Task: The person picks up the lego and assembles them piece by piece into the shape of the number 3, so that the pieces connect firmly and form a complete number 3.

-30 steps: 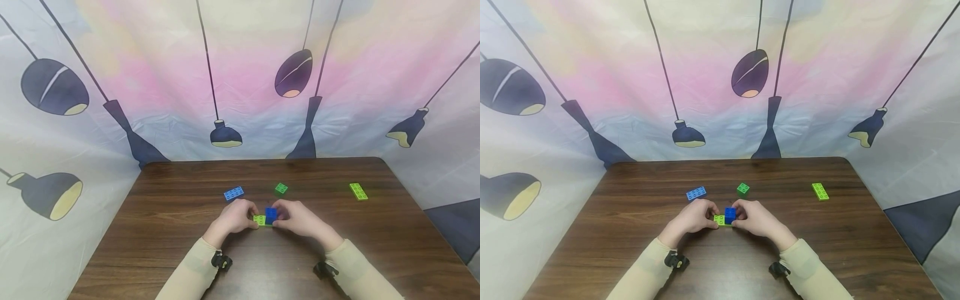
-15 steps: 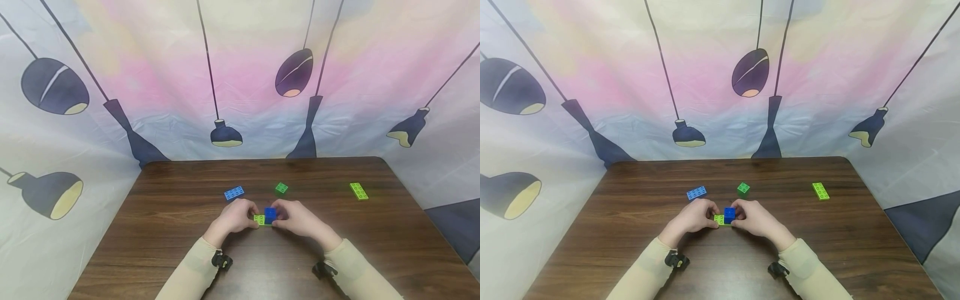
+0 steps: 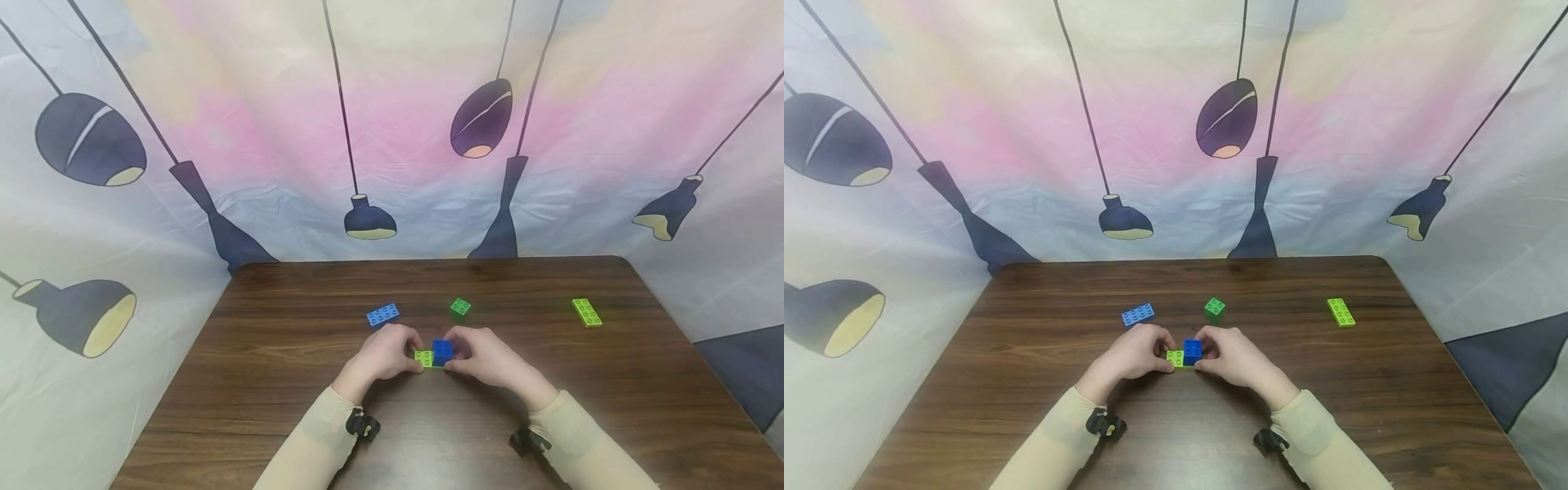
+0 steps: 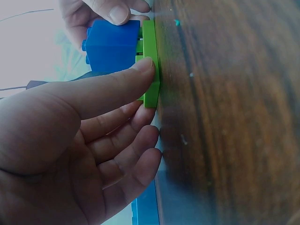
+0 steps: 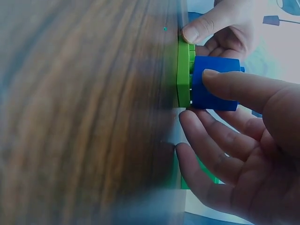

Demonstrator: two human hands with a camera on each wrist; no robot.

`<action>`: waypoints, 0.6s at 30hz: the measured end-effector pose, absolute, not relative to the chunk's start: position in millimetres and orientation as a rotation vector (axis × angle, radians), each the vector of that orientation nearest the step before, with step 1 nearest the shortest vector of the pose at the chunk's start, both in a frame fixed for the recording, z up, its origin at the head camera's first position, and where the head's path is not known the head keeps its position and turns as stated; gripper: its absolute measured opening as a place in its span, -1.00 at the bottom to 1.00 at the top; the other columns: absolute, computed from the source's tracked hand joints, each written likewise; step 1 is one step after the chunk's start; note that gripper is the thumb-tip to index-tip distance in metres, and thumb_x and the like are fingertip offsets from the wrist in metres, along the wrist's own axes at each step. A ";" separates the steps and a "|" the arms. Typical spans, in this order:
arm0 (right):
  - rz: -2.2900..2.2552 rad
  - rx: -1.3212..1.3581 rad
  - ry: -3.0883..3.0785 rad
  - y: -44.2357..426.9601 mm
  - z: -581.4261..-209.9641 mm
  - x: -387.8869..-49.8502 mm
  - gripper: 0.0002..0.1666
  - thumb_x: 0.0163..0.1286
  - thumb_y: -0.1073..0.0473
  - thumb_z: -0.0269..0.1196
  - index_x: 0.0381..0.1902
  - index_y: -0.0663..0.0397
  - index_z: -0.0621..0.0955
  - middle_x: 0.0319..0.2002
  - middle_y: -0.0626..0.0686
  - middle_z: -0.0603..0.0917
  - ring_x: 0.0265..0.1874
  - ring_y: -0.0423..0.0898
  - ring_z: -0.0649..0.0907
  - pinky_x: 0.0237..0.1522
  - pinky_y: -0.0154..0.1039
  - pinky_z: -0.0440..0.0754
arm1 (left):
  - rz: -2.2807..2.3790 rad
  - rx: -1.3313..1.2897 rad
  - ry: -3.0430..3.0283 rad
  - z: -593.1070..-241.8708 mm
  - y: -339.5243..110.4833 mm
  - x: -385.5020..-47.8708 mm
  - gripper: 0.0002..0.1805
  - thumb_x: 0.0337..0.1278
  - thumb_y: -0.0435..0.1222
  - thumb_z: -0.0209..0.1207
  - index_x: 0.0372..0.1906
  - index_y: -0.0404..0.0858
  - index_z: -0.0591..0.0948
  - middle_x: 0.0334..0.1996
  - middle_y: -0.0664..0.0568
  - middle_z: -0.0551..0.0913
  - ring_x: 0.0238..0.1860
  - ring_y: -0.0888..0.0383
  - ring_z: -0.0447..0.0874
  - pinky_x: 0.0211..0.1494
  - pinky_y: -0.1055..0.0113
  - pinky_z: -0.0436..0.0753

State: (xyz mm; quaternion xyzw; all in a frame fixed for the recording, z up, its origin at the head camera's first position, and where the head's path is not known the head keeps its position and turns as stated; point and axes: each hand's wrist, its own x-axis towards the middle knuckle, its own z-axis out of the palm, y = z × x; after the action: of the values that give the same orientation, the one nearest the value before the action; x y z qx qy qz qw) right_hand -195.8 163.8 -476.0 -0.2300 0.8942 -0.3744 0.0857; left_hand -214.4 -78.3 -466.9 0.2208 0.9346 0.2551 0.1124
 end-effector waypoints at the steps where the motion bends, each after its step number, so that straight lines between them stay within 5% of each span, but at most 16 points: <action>1: -1.114 -0.686 2.670 163.4 -476.0 -195.5 -0.62 0.31 0.25 0.57 0.03 0.07 0.69 -0.22 -0.09 0.76 -0.28 -0.19 0.70 -0.17 -0.16 0.72 | 0.749 0.649 2.743 -466.9 -78.3 -214.5 -0.69 -0.01 -0.22 0.65 -0.17 -0.12 0.79 -0.33 0.22 0.69 -0.33 0.25 0.55 -0.17 0.24 0.58; 18: -1.112 -0.678 2.624 169.1 -476.0 -199.9 -0.46 0.31 0.15 0.58 0.21 0.05 0.67 0.00 0.04 0.80 -0.14 -0.14 0.77 -0.09 -0.12 0.75 | 0.754 0.648 2.736 -467.6 -79.3 -214.6 -0.69 -0.01 -0.20 0.66 -0.17 -0.12 0.79 -0.32 0.22 0.69 -0.33 0.25 0.56 -0.16 0.25 0.58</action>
State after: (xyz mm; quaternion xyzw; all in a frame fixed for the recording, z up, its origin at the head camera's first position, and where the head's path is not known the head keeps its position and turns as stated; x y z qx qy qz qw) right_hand -199.9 169.1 -476.0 -0.2302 0.8907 -0.3775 0.1057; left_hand -214.6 -79.3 -467.6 0.2211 0.9336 0.2573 0.1151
